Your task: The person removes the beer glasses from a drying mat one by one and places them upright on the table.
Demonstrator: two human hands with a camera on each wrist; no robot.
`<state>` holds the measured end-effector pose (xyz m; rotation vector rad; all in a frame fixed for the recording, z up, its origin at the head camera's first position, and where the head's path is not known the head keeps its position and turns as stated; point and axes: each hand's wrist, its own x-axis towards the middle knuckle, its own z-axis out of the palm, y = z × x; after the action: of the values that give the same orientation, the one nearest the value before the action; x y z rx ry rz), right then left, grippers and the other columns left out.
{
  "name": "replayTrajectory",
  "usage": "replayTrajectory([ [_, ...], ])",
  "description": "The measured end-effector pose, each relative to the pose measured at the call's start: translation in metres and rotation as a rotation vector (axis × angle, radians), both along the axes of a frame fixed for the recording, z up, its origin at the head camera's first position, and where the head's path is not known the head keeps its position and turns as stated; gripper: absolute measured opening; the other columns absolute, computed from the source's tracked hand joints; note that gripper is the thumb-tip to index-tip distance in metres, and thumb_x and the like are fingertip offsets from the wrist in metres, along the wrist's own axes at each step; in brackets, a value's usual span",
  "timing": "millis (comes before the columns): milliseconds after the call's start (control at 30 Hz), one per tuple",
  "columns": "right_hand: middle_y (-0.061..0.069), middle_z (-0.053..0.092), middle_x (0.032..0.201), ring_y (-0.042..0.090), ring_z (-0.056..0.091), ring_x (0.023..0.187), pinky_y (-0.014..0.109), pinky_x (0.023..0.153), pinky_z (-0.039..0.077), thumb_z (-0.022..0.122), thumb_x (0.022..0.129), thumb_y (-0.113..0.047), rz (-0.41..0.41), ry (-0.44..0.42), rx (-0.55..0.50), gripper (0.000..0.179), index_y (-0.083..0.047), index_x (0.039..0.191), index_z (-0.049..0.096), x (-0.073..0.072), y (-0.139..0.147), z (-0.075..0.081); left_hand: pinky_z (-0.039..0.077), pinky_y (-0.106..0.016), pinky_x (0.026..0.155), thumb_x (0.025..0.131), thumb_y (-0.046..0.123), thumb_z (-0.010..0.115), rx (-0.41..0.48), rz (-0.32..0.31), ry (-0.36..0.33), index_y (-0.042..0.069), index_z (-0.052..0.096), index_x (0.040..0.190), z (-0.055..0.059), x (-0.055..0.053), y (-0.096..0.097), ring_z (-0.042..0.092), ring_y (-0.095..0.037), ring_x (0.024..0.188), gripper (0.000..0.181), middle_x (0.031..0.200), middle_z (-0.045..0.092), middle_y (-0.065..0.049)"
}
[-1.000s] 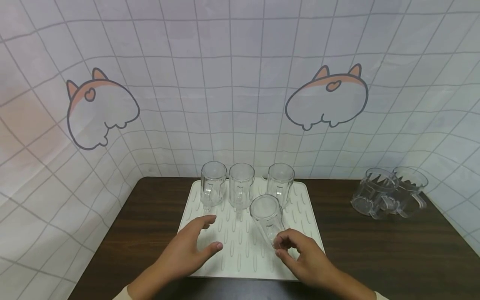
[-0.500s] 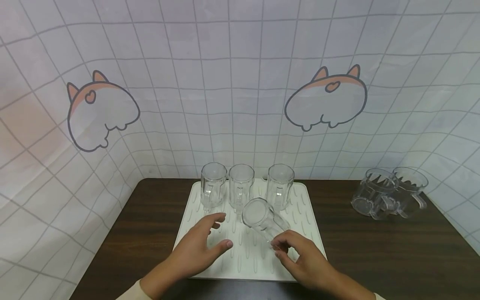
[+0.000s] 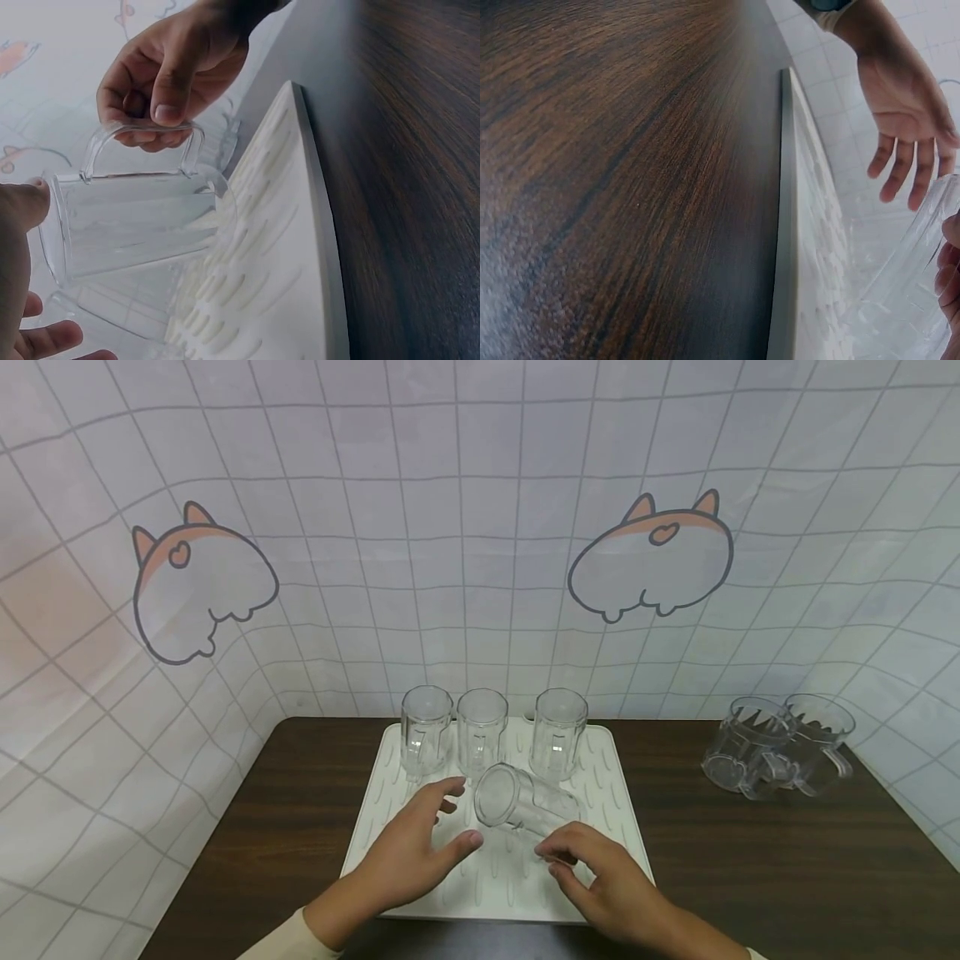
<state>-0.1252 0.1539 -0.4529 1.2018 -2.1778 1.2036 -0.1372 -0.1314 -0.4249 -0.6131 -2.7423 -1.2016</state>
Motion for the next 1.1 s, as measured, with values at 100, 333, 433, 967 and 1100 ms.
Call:
replayTrajectory([
  [100,-0.004,0.066,0.107,0.009,0.064,0.089,0.017,0.078,0.051,0.072,0.083,0.014,0.004,0.004,-0.001,0.041,-0.012,0.114,0.067,0.0,0.0,0.001,0.051,-0.046,0.095,0.094,0.052,0.07,0.003,0.004,-0.012,0.014,0.044,0.152,0.001,-0.002,0.003,0.06,-0.018,0.12,0.074,0.146,0.052,0.001],
  [333,-0.003,0.066,0.108,0.01,0.065,0.091,0.017,0.08,0.052,0.071,0.083,0.016,0.018,0.002,0.002,0.044,-0.013,0.117,0.067,0.001,-0.003,0.001,0.052,-0.046,0.091,0.094,0.061,0.065,-0.016,0.028,-0.02,0.014,0.042,0.153,0.003,-0.007,0.009,0.061,-0.021,0.117,0.08,0.139,0.056,0.0],
  [433,-0.003,0.065,0.109,0.011,0.065,0.094,0.018,0.081,0.052,0.07,0.083,0.016,0.027,0.005,0.004,0.046,-0.013,0.118,0.067,0.001,-0.004,-0.001,0.052,-0.046,0.091,0.094,0.059,0.066,-0.009,0.031,-0.011,0.013,0.042,0.154,0.003,-0.009,0.012,0.062,-0.021,0.116,0.079,0.134,0.059,0.0],
  [967,-0.003,0.065,0.112,0.012,0.065,0.099,0.018,0.088,0.05,0.069,0.084,0.015,0.044,0.016,0.031,0.045,-0.014,0.119,0.066,0.002,-0.007,-0.003,0.052,-0.045,0.087,0.088,0.066,0.069,-0.04,0.039,0.005,0.017,0.052,0.148,0.004,-0.014,0.021,0.063,-0.019,0.109,0.079,0.125,0.066,0.0],
  [1100,-0.003,0.065,0.112,0.012,0.065,0.099,0.018,0.088,0.05,0.067,0.092,0.007,0.045,0.036,0.026,0.034,-0.013,0.12,0.067,0.002,-0.007,-0.003,0.052,-0.044,0.089,0.085,0.066,0.072,-0.043,0.038,0.014,0.016,0.055,0.144,0.004,-0.015,0.021,0.063,-0.02,0.108,0.079,0.125,0.067,-0.001],
])
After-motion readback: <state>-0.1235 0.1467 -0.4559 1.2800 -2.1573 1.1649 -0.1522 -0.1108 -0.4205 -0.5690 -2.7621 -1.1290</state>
